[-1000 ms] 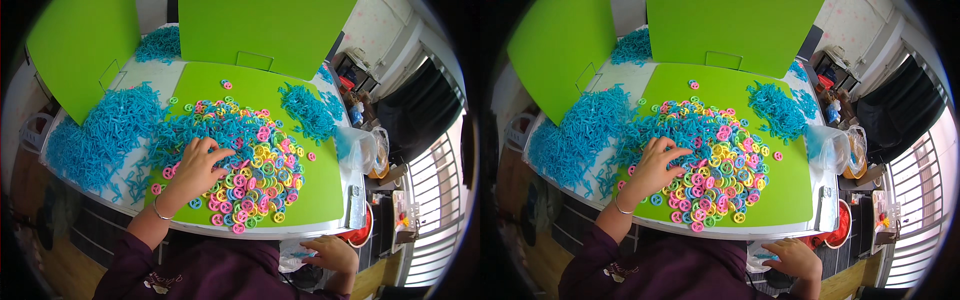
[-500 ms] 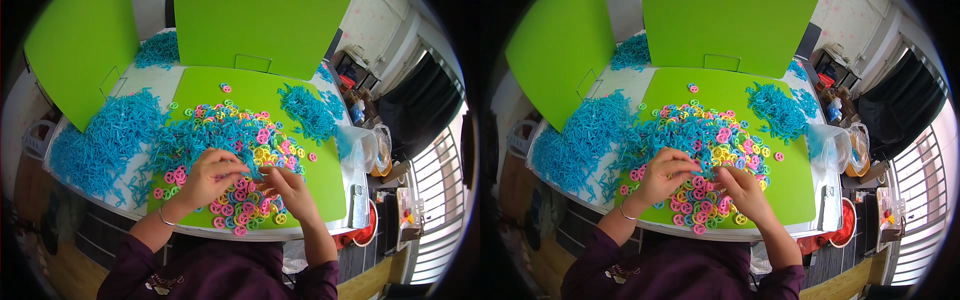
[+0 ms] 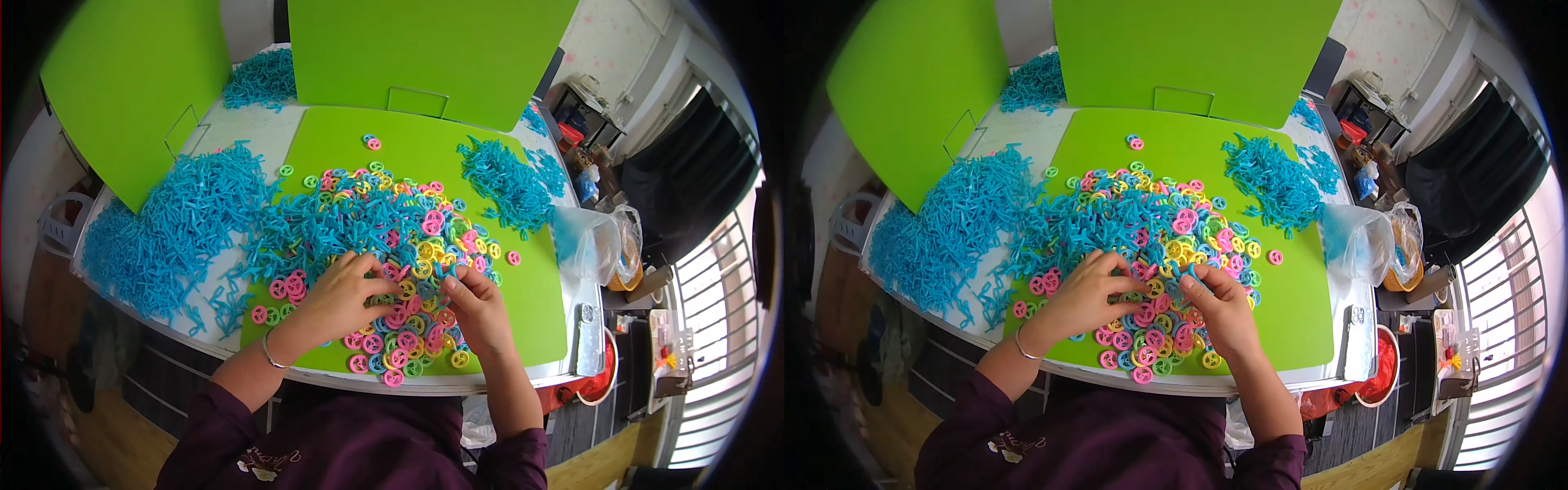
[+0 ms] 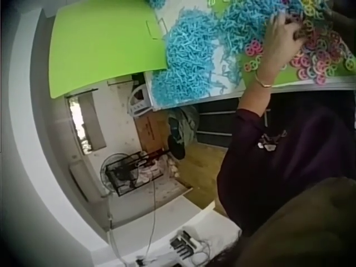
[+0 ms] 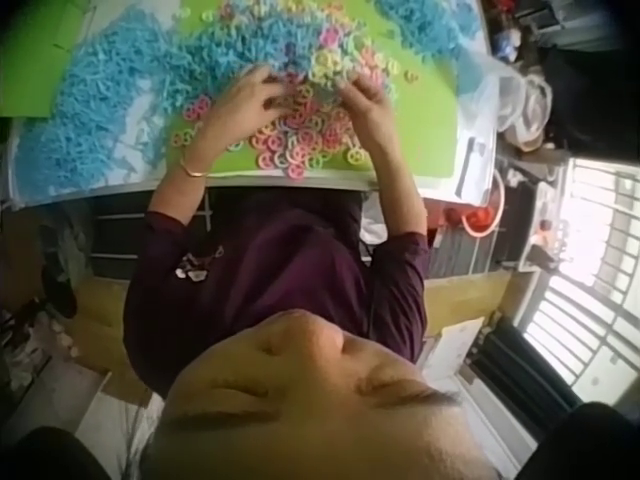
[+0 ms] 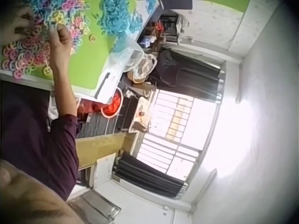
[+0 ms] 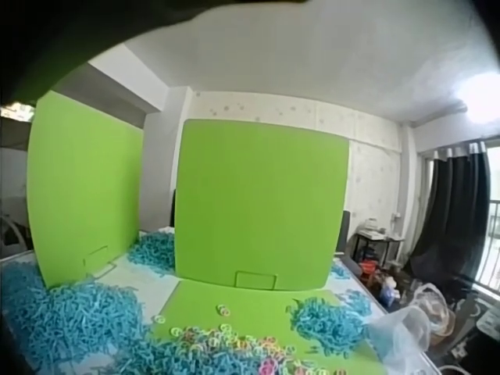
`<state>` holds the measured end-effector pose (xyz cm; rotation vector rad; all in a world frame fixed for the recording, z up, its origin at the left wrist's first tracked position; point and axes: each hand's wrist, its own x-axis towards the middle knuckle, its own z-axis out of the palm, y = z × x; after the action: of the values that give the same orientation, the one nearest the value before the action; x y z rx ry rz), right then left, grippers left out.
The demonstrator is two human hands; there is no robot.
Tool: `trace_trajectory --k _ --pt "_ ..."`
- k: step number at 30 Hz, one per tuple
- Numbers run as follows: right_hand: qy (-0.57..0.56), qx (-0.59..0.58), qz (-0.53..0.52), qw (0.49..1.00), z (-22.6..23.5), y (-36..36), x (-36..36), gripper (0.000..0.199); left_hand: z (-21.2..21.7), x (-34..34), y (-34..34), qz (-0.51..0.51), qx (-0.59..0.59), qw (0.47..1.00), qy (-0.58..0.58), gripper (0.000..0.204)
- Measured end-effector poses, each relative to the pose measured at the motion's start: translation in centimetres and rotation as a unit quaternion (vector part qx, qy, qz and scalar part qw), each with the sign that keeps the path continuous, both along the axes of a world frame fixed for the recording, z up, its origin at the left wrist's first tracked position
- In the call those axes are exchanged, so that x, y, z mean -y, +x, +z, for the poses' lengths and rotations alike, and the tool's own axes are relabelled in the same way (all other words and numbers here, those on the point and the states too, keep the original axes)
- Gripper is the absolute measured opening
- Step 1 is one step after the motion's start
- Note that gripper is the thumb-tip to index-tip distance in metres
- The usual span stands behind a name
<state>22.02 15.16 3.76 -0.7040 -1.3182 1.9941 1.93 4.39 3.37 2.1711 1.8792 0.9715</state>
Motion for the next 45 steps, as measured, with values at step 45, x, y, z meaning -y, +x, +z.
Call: trace_trajectory --k 45 --pt "0.231 0.077 -0.070 0.967 -1.2 -1.4 3.2 0.022 -0.6 -0.2 1.7 0.010 0.400 0.916 -0.038 0.027"
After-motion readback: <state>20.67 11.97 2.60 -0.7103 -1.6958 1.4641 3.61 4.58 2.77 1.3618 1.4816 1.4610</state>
